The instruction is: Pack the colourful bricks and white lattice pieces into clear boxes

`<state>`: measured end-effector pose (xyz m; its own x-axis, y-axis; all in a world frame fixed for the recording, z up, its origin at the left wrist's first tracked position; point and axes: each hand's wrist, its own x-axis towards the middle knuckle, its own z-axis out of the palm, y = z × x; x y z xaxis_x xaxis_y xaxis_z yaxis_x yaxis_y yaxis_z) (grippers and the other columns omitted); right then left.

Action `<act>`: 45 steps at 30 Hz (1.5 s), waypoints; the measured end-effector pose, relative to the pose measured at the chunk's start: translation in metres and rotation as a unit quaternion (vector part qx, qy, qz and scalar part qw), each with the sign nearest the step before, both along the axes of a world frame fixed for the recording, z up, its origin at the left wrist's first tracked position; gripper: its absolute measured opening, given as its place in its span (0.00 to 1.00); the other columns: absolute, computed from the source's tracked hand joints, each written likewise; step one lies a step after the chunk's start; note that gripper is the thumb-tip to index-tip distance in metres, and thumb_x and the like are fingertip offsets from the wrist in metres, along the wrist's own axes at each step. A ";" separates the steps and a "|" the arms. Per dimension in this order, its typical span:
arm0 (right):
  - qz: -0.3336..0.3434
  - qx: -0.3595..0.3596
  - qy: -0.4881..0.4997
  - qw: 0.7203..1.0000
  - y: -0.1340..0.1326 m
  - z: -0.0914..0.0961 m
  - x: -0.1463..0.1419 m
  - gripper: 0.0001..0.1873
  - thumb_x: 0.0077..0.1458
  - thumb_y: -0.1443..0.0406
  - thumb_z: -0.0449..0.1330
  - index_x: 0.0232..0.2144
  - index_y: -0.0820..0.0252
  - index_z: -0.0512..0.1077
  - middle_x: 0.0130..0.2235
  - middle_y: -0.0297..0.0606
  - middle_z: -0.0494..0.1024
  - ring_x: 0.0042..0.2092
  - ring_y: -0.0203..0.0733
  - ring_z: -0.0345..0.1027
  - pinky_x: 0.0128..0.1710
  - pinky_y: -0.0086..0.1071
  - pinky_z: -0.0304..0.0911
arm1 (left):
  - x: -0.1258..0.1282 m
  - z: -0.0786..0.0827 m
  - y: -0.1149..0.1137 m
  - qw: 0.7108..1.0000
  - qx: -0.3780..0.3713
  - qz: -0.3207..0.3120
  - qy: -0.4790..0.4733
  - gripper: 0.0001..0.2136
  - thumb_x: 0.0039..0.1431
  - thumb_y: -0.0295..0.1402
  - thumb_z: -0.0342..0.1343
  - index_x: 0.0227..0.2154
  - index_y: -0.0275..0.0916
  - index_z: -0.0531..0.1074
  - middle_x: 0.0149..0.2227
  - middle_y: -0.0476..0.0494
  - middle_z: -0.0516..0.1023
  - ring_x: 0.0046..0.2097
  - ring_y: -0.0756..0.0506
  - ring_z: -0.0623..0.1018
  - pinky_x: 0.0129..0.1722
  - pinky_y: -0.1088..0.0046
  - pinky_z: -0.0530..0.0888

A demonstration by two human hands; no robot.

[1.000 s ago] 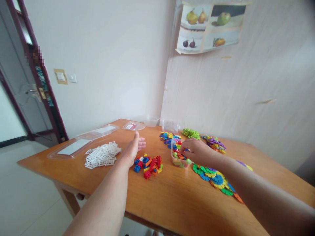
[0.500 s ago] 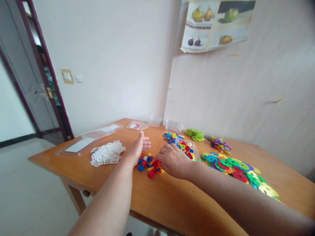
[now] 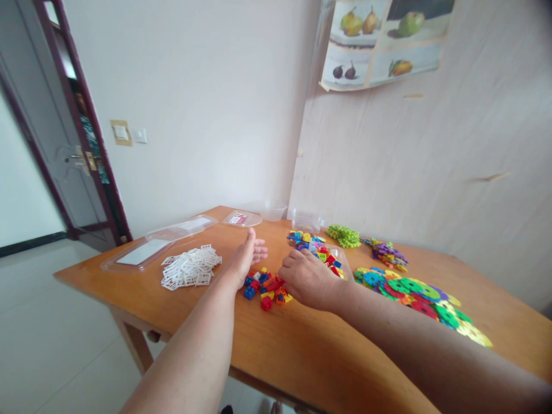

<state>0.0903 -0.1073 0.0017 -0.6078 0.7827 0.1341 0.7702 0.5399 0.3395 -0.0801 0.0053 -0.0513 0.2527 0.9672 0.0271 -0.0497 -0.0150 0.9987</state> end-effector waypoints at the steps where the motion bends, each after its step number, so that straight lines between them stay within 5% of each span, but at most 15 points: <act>1: 0.001 0.000 0.002 1.000 -0.001 0.002 0.002 0.11 0.62 0.63 0.53 0.36 0.61 0.75 0.40 0.44 0.77 0.46 0.49 0.63 0.44 0.40 0.54 | 0.000 0.000 0.000 1.000 -0.002 -0.003 -0.001 0.42 0.56 0.67 0.34 0.52 0.34 0.70 0.52 0.30 0.77 0.51 0.38 0.78 0.50 0.65 0.70; 11: -0.123 0.059 0.108 0.985 -0.010 0.035 0.058 0.09 0.57 0.64 0.56 0.37 0.58 0.76 0.39 0.42 0.76 0.46 0.48 0.64 0.46 0.38 0.55 | 0.000 -0.002 0.003 0.999 -0.014 -0.028 -0.016 0.41 0.55 0.68 0.36 0.51 0.36 0.71 0.49 0.32 0.79 0.51 0.38 0.78 0.52 0.64 0.71; 21: -0.189 0.014 0.120 0.975 -0.021 0.029 0.093 0.08 0.56 0.62 0.57 0.32 0.57 0.76 0.36 0.39 0.78 0.41 0.45 0.68 0.42 0.35 0.56 | -0.001 -0.004 0.005 0.998 -0.023 -0.057 -0.010 0.41 0.56 0.67 0.34 0.51 0.36 0.71 0.51 0.30 0.78 0.52 0.37 0.77 0.56 0.61 0.69; 28: -0.121 0.016 0.145 0.982 -0.021 0.029 0.059 0.10 0.59 0.64 0.55 0.34 0.57 0.77 0.37 0.39 0.78 0.43 0.44 0.66 0.45 0.35 0.57 | -0.002 -0.003 0.004 0.999 -0.018 -0.050 0.001 0.41 0.56 0.67 0.33 0.52 0.36 0.70 0.52 0.31 0.77 0.51 0.39 0.78 0.53 0.64 0.71; 36: -0.045 -0.032 0.119 0.991 -0.007 0.007 0.006 0.14 0.63 0.62 0.52 0.42 0.56 0.77 0.40 0.42 0.77 0.46 0.46 0.66 0.47 0.37 0.57 | -0.001 -0.003 0.003 0.999 -0.014 -0.047 0.001 0.42 0.55 0.67 0.33 0.53 0.36 0.70 0.51 0.31 0.78 0.51 0.38 0.78 0.50 0.65 0.71; 40: -0.054 -0.045 0.129 0.989 0.005 -0.002 -0.013 0.16 0.62 0.58 0.53 0.45 0.56 0.76 0.41 0.42 0.78 0.45 0.46 0.68 0.46 0.37 0.59 | 0.000 -0.002 0.002 0.999 -0.015 -0.045 0.001 0.42 0.55 0.67 0.33 0.53 0.36 0.70 0.50 0.31 0.78 0.51 0.39 0.78 0.49 0.66 0.71; 45: -0.100 -0.037 0.110 0.988 0.013 -0.005 -0.032 0.24 0.59 0.47 0.52 0.38 0.58 0.78 0.39 0.45 0.79 0.44 0.50 0.70 0.44 0.39 0.61 | 0.001 0.000 -0.002 0.999 -0.013 -0.043 0.000 0.43 0.55 0.68 0.33 0.53 0.36 0.70 0.50 0.31 0.78 0.51 0.39 0.78 0.48 0.68 0.72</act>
